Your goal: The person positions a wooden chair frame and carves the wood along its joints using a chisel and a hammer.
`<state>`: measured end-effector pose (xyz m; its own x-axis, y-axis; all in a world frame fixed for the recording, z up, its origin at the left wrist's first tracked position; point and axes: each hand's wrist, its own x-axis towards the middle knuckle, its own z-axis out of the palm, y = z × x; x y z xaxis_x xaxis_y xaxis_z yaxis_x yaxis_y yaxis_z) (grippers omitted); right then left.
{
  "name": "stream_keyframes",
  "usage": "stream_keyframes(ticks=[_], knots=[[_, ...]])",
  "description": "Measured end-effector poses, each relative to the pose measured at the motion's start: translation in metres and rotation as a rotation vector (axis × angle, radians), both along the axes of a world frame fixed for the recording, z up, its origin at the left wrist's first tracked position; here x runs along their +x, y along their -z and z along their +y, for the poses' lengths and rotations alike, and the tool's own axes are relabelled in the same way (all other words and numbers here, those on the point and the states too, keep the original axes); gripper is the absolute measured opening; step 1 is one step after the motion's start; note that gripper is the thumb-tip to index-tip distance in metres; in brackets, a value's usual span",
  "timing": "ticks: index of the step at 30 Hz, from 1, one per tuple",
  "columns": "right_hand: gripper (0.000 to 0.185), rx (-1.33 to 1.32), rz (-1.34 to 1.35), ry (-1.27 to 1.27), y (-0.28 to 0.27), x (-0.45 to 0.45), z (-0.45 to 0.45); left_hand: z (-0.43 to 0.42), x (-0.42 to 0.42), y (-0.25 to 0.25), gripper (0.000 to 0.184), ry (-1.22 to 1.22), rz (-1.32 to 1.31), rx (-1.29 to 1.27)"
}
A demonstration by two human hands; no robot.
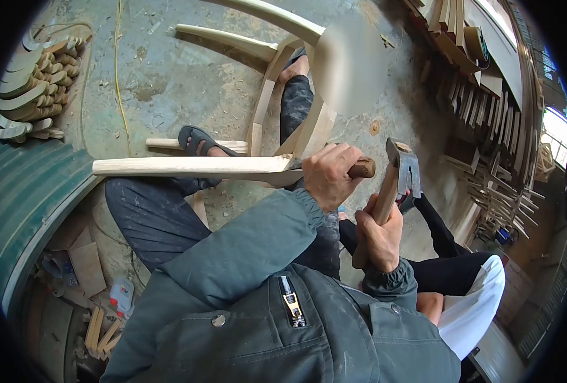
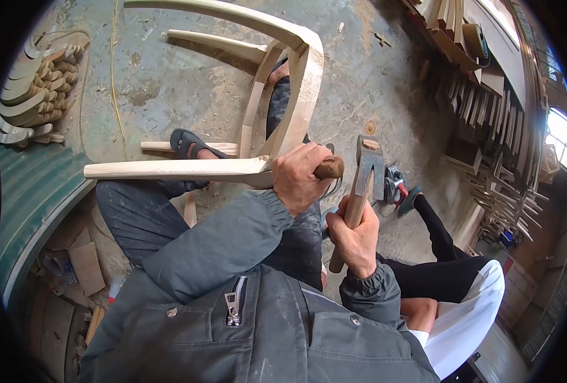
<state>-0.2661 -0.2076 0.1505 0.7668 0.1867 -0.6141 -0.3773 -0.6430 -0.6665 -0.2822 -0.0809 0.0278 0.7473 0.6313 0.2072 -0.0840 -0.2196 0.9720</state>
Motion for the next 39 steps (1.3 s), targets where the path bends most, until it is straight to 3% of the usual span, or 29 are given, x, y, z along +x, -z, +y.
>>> stream_keyframes(ticks=[3,7,10,14,15,16,17,20,21,22,23,25,26,27,28,31,32,33,35,36,37,39], knots=[[0.018,-0.026,-0.039,-0.059,-0.002,-0.001,-0.004,0.001,0.001,0.003,0.032,0.019,0.017,-0.030],[0.014,0.022,-0.080,0.038,-0.015,-0.005,0.000,0.003,0.000,0.003,0.031,0.066,0.014,-0.052],[0.013,0.082,-0.299,0.019,-0.031,-0.001,-0.005,0.002,-0.003,0.003,0.033,0.081,0.005,-0.026],[0.017,0.565,-0.563,0.194,-0.028,-0.008,-0.003,0.001,-0.005,0.006,0.029,0.094,-0.006,0.032],[0.015,0.444,-0.548,0.118,-0.001,-0.014,-0.023,0.000,-0.009,0.005,0.029,0.102,-0.008,0.033],[0.014,-0.163,-0.933,-0.443,0.025,-0.015,-0.046,0.001,-0.011,0.003,0.027,0.116,0.010,0.018],[0.016,-0.239,-0.482,-0.329,0.029,-0.024,-0.040,0.002,-0.008,0.001,0.026,0.121,0.019,0.008],[0.020,-0.152,-0.249,-0.208,-0.005,-0.011,-0.044,-0.008,-0.006,0.013,0.026,0.101,0.031,0.122],[0.017,-0.103,-0.372,-0.155,-0.012,-0.007,-0.043,-0.009,-0.007,0.015,0.025,0.109,0.004,0.115],[0.013,0.002,-0.271,0.068,-0.027,-0.005,-0.045,-0.013,-0.009,0.016,0.025,0.115,0.009,0.124],[0.012,0.313,-0.329,0.136,-0.036,-0.001,-0.040,-0.011,-0.006,0.020,0.025,0.104,0.006,0.148],[0.010,0.666,-0.505,0.373,-0.023,-0.008,-0.010,-0.012,-0.010,0.018,0.023,0.106,-0.004,0.161],[0.008,0.391,-0.532,0.174,0.006,-0.016,-0.030,-0.014,-0.010,0.017,0.021,0.081,0.010,0.156],[0.010,-0.186,-0.917,-0.422,0.039,-0.015,-0.050,-0.013,-0.004,0.015,0.020,0.048,0.012,0.153],[0.017,-0.223,-0.514,-0.336,0.040,-0.027,-0.043,-0.010,-0.006,0.020,0.018,0.075,-0.013,0.216],[0.015,-0.080,-0.296,-0.145,0.007,-0.010,-0.034,-0.011,-0.005,0.016,0.017,0.057,-0.021,0.213],[0.013,0.007,-0.220,0.108,0.003,-0.010,-0.032,-0.014,-0.007,0.016,0.018,0.072,-0.012,0.201],[0.012,0.201,-0.235,0.201,0.004,-0.012,-0.036,-0.012,-0.007,0.016,0.018,0.076,-0.006,0.198],[0.007,0.193,-0.409,0.147,0.031,-0.023,-0.042,-0.009,-0.011,0.013,0.020,0.113,0.006,0.195],[0.009,-0.148,-0.715,-0.317,0.041,-0.019,-0.043,-0.005,-0.008,0.012,0.021,0.141,0.010,0.192],[0.012,-0.223,-0.506,-0.299,0.045,-0.025,-0.048,0.000,-0.011,0.010,0.022,0.206,0.056,0.192],[0.014,-0.134,-0.241,-0.171,0.036,-0.025,-0.052,0.011,-0.015,0.008,0.020,0.261,0.007,0.181]])
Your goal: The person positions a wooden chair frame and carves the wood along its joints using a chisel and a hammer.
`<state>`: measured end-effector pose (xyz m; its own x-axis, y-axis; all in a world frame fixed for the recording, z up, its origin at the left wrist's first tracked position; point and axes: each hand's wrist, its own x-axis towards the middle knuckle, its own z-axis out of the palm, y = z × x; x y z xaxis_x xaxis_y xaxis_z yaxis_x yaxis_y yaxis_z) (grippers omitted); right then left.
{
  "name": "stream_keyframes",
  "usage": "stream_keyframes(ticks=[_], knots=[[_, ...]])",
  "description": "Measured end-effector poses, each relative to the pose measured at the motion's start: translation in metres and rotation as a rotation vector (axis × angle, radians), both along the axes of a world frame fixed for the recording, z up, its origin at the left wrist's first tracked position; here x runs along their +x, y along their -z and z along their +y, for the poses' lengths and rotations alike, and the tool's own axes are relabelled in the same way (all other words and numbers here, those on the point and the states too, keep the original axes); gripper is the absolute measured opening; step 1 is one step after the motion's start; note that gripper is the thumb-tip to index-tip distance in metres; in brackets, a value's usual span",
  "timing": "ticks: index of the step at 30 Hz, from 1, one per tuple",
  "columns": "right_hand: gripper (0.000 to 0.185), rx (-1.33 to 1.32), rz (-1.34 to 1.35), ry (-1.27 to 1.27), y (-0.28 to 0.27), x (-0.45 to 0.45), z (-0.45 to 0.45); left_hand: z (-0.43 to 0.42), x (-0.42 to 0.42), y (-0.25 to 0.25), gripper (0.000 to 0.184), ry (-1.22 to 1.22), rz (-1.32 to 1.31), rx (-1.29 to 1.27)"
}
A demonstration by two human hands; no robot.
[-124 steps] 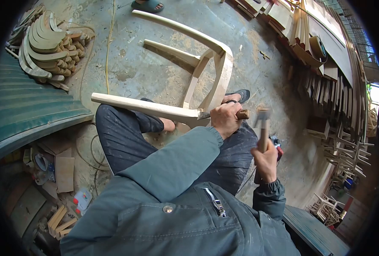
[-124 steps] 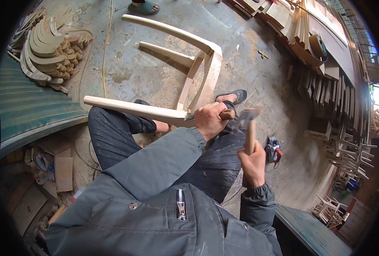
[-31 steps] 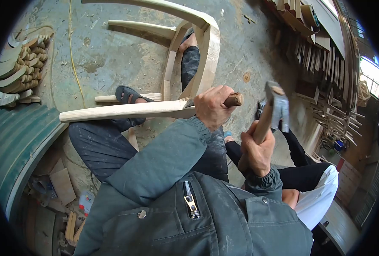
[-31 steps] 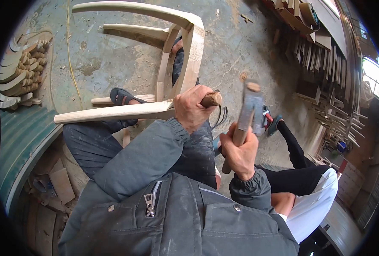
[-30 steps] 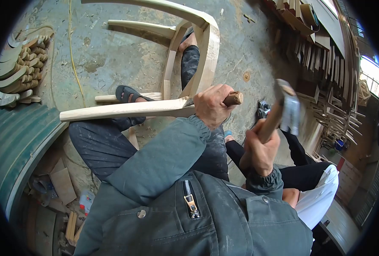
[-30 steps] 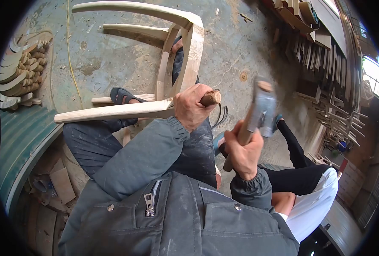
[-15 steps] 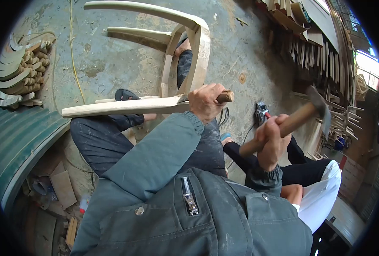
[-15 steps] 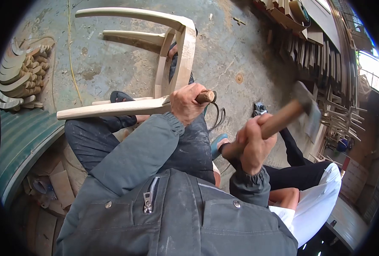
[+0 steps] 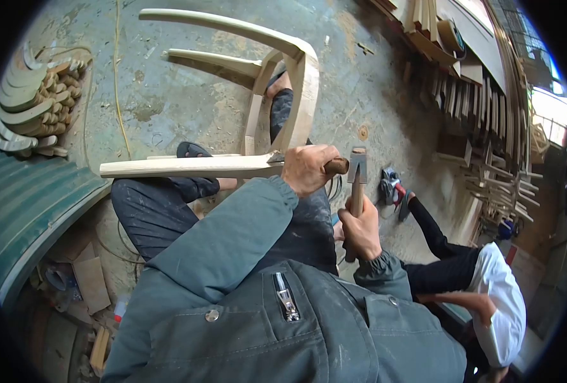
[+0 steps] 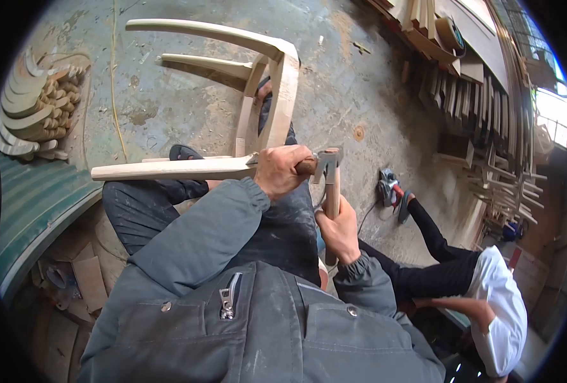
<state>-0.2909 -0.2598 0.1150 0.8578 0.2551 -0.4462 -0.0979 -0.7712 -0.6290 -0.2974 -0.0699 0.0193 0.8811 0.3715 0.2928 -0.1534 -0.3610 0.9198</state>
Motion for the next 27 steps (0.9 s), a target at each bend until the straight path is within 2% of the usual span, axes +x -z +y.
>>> stream_keyframes(ticks=[1,2,3,4,6,9,17,19,21,25,27], knots=[[0.014,-0.021,0.148,0.096,-0.011,0.003,0.008,0.003,-0.002,-0.001,0.018,-0.097,-0.078,-0.113],[0.014,0.056,0.078,0.109,0.001,0.001,0.001,0.004,-0.002,-0.007,0.021,-0.263,-0.115,-0.235],[0.015,0.103,0.130,0.189,0.000,0.001,0.005,0.008,0.002,-0.016,0.024,-0.435,-0.158,-0.349],[0.015,0.148,0.182,0.271,-0.002,0.002,0.010,0.012,0.006,-0.025,0.027,-0.473,-0.197,-0.379],[0.016,0.217,0.195,0.310,0.002,0.007,0.015,0.017,0.017,-0.033,0.024,-0.411,-0.158,-0.241],[0.017,0.167,0.229,0.299,-0.002,0.019,0.019,0.009,0.026,-0.019,0.022,-0.311,0.008,-0.287],[0.017,0.055,0.213,0.272,-0.014,0.034,0.051,0.016,0.035,0.003,0.024,-0.322,0.082,-0.464],[0.017,0.064,0.236,0.270,-0.016,0.037,0.057,0.016,0.035,0.002,0.024,-0.306,0.104,-0.442],[0.018,0.050,0.209,0.192,-0.019,0.041,0.063,0.019,0.035,0.002,0.024,-0.292,0.119,-0.410],[0.015,0.090,0.116,0.203,-0.037,0.047,0.073,0.016,0.031,0.004,0.025,-0.223,0.147,-0.409],[0.014,0.145,-0.012,0.204,-0.051,0.055,0.079,0.016,0.030,0.005,0.026,-0.210,0.155,-0.411]])
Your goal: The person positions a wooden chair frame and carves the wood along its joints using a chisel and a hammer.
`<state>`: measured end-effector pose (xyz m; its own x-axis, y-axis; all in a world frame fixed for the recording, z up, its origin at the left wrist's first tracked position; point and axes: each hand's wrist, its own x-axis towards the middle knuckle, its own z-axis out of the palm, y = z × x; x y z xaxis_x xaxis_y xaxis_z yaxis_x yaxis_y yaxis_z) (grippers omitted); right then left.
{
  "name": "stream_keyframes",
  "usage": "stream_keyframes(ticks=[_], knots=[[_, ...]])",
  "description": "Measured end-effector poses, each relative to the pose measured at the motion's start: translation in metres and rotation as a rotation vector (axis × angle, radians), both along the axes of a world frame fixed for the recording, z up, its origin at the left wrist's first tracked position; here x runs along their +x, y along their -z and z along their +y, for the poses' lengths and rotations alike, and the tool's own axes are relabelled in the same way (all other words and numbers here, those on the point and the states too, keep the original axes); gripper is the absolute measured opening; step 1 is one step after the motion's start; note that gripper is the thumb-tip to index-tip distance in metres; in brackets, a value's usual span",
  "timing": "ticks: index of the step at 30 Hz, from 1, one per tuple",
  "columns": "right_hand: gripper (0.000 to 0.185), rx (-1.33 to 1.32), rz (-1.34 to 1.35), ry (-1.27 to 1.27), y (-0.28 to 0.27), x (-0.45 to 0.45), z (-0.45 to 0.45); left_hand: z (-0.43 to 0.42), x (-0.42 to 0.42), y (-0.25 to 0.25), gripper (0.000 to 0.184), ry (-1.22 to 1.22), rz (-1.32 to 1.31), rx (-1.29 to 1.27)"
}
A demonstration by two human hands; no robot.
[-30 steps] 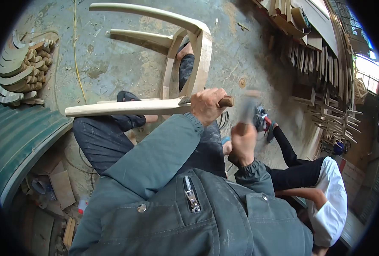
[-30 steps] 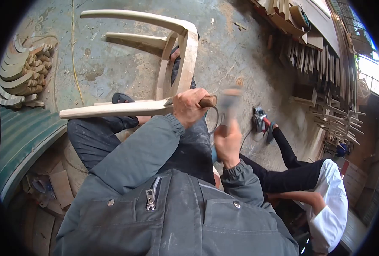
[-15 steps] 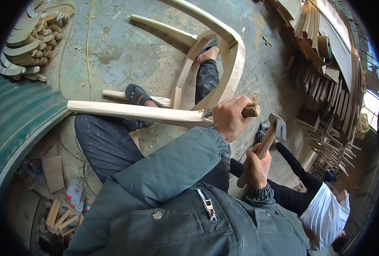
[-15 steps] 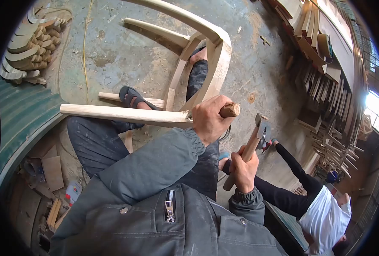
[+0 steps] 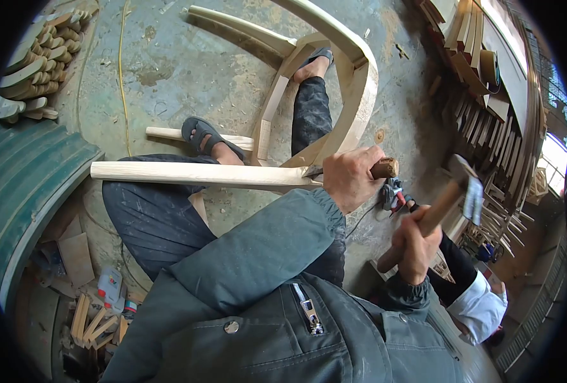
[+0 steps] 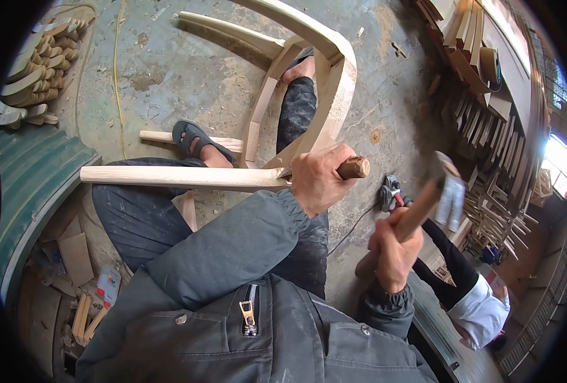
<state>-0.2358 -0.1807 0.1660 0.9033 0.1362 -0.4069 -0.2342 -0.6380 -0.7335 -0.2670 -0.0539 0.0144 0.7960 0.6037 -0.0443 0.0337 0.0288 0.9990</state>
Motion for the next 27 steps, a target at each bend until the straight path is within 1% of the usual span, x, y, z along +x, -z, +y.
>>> stream_keyframes(ticks=[2,4,5,6,7,8,9,11,12,13,14,16,17,18,19,21,22,23,24,25,27], knots=[[0.017,0.150,-0.160,0.032,-0.009,0.010,0.000,0.000,0.000,0.000,0.026,0.008,0.008,0.003],[0.020,0.375,-0.236,0.091,-0.018,0.020,0.009,-0.001,-0.001,0.000,0.024,0.003,0.010,0.004],[0.020,0.416,-0.211,0.076,-0.015,0.019,0.011,-0.001,-0.001,0.000,0.023,0.004,0.013,0.003],[0.016,0.356,-0.224,-0.042,0.002,0.015,0.000,-0.001,0.000,-0.001,0.023,0.008,0.010,0.006],[0.013,-0.071,-0.094,-0.249,0.019,0.018,-0.040,-0.003,0.000,-0.002,0.022,-0.026,0.027,0.033],[0.012,-0.321,-0.206,-0.725,0.031,0.015,-0.035,-0.004,0.001,-0.002,0.022,-0.066,0.041,0.063],[0.015,-0.304,0.400,-0.270,0.018,0.003,-0.027,-0.006,0.001,0.001,0.021,-0.053,0.042,0.078],[0.015,-0.376,0.193,-0.344,0.011,0.017,-0.043,-0.007,0.000,0.001,0.021,-0.046,0.019,0.118],[0.017,-0.350,0.160,-0.277,0.003,0.020,-0.043,-0.005,-0.002,0.001,0.022,0.007,0.047,0.126],[0.014,-0.167,0.112,-0.136,-0.005,0.019,-0.044,-0.007,-0.005,0.002,0.022,0.010,0.061,0.118],[0.013,0.102,0.051,0.011,-0.012,0.014,-0.031,-0.005,-0.004,0.003,0.023,0.007,0.044,0.120],[0.007,0.468,-0.062,0.166,0.005,0.002,-0.016,-0.009,-0.002,0.003,0.023,-0.026,0.017,0.133],[0.007,0.040,0.054,-0.034,0.010,0.001,-0.029,-0.011,-0.004,0.004,0.023,-0.036,0.012,0.152],[0.011,-0.278,-0.195,-0.685,0.037,0.007,-0.053,-0.009,-0.002,0.005,0.022,-0.057,0.001,0.179],[0.015,-0.277,0.082,-0.425,0.042,-0.008,-0.053,-0.006,-0.006,0.002,0.020,-0.020,-0.048,0.148],[0.015,-0.309,0.339,-0.238,0.018,-0.008,-0.036,0.005,-0.019,0.006,0.017,0.181,-0.237,0.169],[0.017,-0.321,0.222,-0.305,0.028,-0.010,-0.050,0.006,-0.026,0.008,0.017,0.331,-0.392,0.225],[0.016,-0.237,0.233,-0.207,0.030,-0.021,-0.054,0.004,-0.035,0.004,0.017,0.474,-0.391,0.427],[0.017,-0.149,0.238,-0.117,0.035,-0.028,-0.055,0.000,-0.040,-0.005,0.018,0.492,-0.416,0.411],[0.016,-0.051,0.193,-0.135,0.045,-0.034,-0.063,-0.008,-0.043,-0.014,0.018,0.507,-0.439,0.396],[0.014,-0.038,0.257,-0.023,0.040,-0.042,-0.063,-0.021,-0.037,-0.020,0.020,0.384,-0.410,0.475]])
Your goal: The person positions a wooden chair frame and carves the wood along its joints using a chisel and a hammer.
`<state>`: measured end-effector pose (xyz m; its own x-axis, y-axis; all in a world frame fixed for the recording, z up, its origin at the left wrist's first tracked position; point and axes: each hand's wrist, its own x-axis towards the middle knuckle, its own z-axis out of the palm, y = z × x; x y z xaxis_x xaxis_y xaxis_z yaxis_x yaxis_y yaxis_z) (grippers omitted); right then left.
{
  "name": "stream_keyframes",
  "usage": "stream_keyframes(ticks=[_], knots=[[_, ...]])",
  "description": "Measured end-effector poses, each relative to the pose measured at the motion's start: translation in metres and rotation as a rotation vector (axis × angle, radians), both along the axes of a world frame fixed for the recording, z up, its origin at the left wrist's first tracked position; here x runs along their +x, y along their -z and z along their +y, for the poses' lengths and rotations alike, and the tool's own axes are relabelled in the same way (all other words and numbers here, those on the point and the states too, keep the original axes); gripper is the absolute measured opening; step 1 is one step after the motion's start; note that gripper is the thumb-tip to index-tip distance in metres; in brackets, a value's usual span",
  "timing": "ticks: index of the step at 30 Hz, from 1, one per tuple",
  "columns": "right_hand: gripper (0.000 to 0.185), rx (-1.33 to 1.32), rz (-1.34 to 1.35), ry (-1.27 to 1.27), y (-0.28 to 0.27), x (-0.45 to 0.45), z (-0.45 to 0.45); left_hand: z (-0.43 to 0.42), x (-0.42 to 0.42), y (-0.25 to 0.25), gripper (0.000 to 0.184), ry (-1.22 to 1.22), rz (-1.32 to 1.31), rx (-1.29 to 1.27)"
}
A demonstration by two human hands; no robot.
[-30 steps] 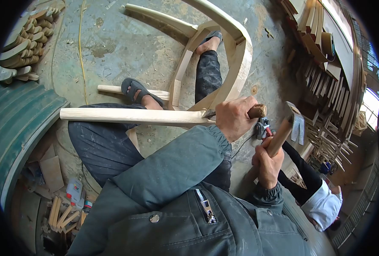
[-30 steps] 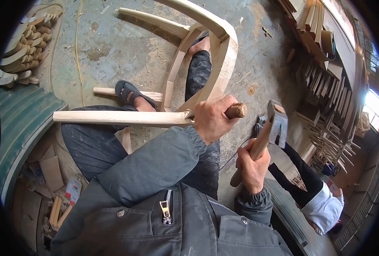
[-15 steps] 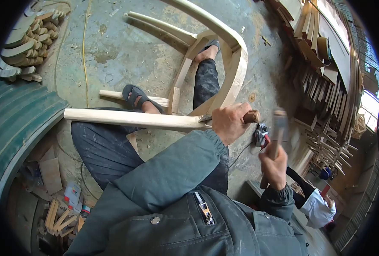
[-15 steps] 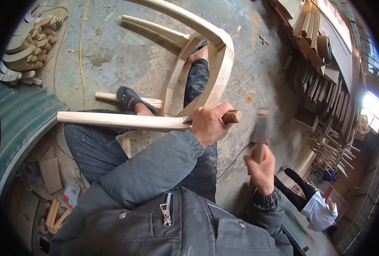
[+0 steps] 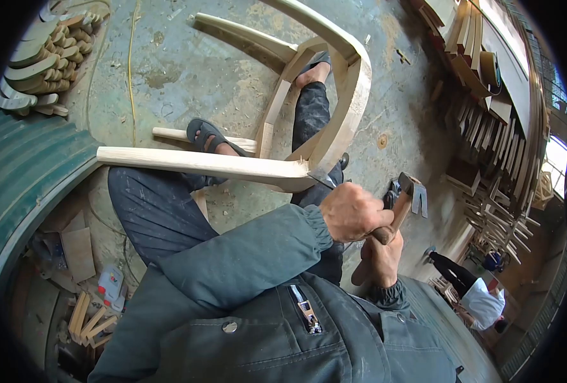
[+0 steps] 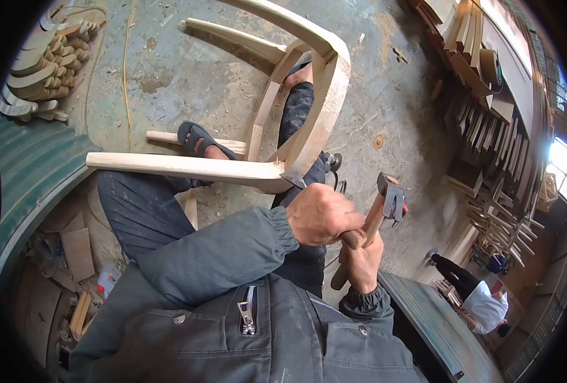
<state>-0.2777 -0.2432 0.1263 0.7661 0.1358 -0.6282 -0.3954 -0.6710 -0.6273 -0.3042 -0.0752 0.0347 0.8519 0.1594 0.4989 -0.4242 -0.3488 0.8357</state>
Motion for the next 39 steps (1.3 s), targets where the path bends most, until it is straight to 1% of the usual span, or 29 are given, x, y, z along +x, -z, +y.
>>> stream_keyframes(ticks=[2,4,6,7,11,13,16,18,20,22,24,25,26,27,28,30,32,33,34,35,36,37,39], knots=[[0.011,0.000,0.036,0.068,-0.007,0.001,0.001,-0.003,0.007,-0.003,0.022,-0.118,0.031,0.025],[0.012,-0.003,0.044,0.138,-0.008,0.002,-0.012,-0.002,0.011,-0.001,0.022,-0.212,0.083,-0.090],[0.016,-0.031,0.025,0.154,-0.010,0.006,-0.011,0.000,0.015,0.003,0.022,-0.287,0.151,-0.141],[0.016,0.008,0.019,0.165,-0.012,0.008,-0.008,0.001,0.019,0.006,0.022,-0.314,0.178,-0.166],[0.016,0.030,0.024,0.153,-0.014,0.013,0.005,0.005,0.028,0.016,0.022,-0.358,0.332,-0.193],[0.017,0.042,0.024,0.054,-0.014,0.013,0.005,0.004,0.030,0.018,0.023,-0.364,0.327,-0.189],[0.017,0.010,-0.005,0.016,-0.016,0.012,0.008,0.007,0.029,0.018,0.021,-0.332,0.339,-0.169],[0.017,0.010,-0.068,0.041,-0.029,0.013,0.014,0.008,0.027,0.016,0.019,-0.299,0.351,-0.150],[0.016,0.121,-0.250,0.125,-0.042,0.015,0.014,0.005,0.024,0.019,0.021,-0.283,0.339,-0.121],[0.020,0.370,-0.458,0.211,-0.056,0.019,0.022,0.002,0.020,0.024,0.021,-0.269,0.300,-0.103],[0.018,0.573,-0.537,0.272,-0.062,0.026,0.024,-0.001,0.017,0.024,0.021,-0.249,0.259,-0.086],[0.017,0.605,-0.554,0.244,-0.048,0.021,0.023,0.000,0.017,0.024,0.020,-0.264,0.242,-0.085],[0.014,0.457,-0.524,0.140,-0.027,0.009,0.015,0.000,0.018,0.023,0.020,-0.275,0.224,-0.085],[0.011,-0.134,-0.763,-0.385,0.012,0.010,-0.028,-0.005,0.020,0.027,0.017,-0.303,0.223,-0.086],[0.011,-0.181,-0.408,-0.426,0.009,0.002,-0.010,-0.008,0.019,0.031,0.015,-0.291,0.237,-0.041],[0.015,-0.243,-0.211,-0.351,0.002,0.007,-0.020,-0.006,0.015,0.037,0.013,-0.288,0.252,0.021],[0.016,-0.211,-0.198,-0.188,-0.006,0.014,-0.032,-0.008,0.018,0.045,0.012,-0.311,0.287,-0.004],[0.015,-0.110,-0.203,-0.012,-0.025,0.013,-0.017,-0.005,0.019,0.042,0.013,-0.298,0.320,0.028],[0.016,0.130,-0.235,0.085,-0.033,0.016,-0.021,-0.003,0.020,0.037,0.013,-0.302,0.324,0.032],[0.020,0.316,-0.302,0.228,-0.042,0.016,-0.012,-0.001,0.019,0.028,0.017,-0.324,0.311,-0.044],[0.020,0.412,-0.355,0.292,-0.050,0.022,-0.002,0.001,0.021,0.018,0.020,-0.348,0.294,-0.117],[0.022,0.507,-0.409,0.359,-0.054,0.026,0.004,0.003,0.023,0.005,0.025,-0.357,0.264,-0.128],[0.022,0.521,-0.395,0.353,-0.056,0.033,-0.003,-0.001,0.030,-0.007,0.027,-0.337,0.247,-0.121]])
